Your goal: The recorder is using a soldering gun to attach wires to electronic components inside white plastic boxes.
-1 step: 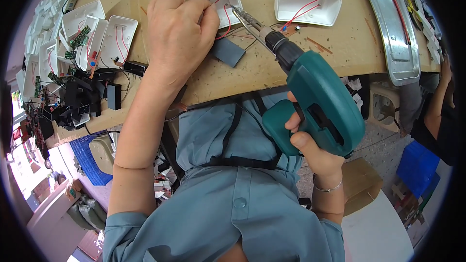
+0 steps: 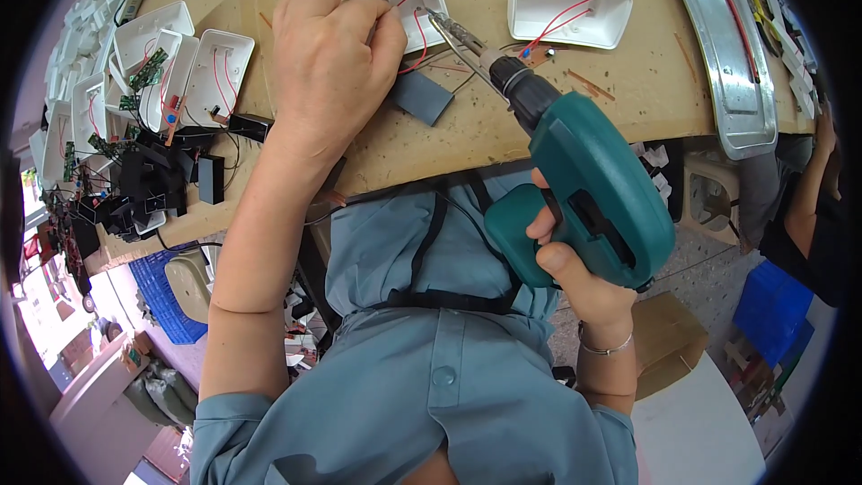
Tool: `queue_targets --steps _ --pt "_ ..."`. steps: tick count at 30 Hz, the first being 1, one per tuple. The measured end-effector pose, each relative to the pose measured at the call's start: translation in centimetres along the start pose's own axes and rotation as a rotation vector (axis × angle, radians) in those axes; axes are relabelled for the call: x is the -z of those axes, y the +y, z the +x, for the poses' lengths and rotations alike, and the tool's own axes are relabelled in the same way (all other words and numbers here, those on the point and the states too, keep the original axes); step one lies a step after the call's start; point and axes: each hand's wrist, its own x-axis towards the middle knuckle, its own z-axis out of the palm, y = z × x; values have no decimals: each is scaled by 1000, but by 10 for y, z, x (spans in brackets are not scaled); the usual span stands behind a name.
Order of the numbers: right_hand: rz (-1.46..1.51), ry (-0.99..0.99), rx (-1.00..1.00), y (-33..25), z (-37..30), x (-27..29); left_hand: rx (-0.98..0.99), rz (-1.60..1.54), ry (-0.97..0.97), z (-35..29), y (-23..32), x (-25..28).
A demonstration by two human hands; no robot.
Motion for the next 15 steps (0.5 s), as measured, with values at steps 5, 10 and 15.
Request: queue_targets --steps 5,10,15 --pt "-16 9 13 1 6 -2 -11 -10 -6 1 -1 -2" --pt "-40 -45 36 0 12 -5 -33 -37 27 1 -1 -4" --pt "-100 -77 68 1 16 -5 -39 -51 23 0 -3 -5"
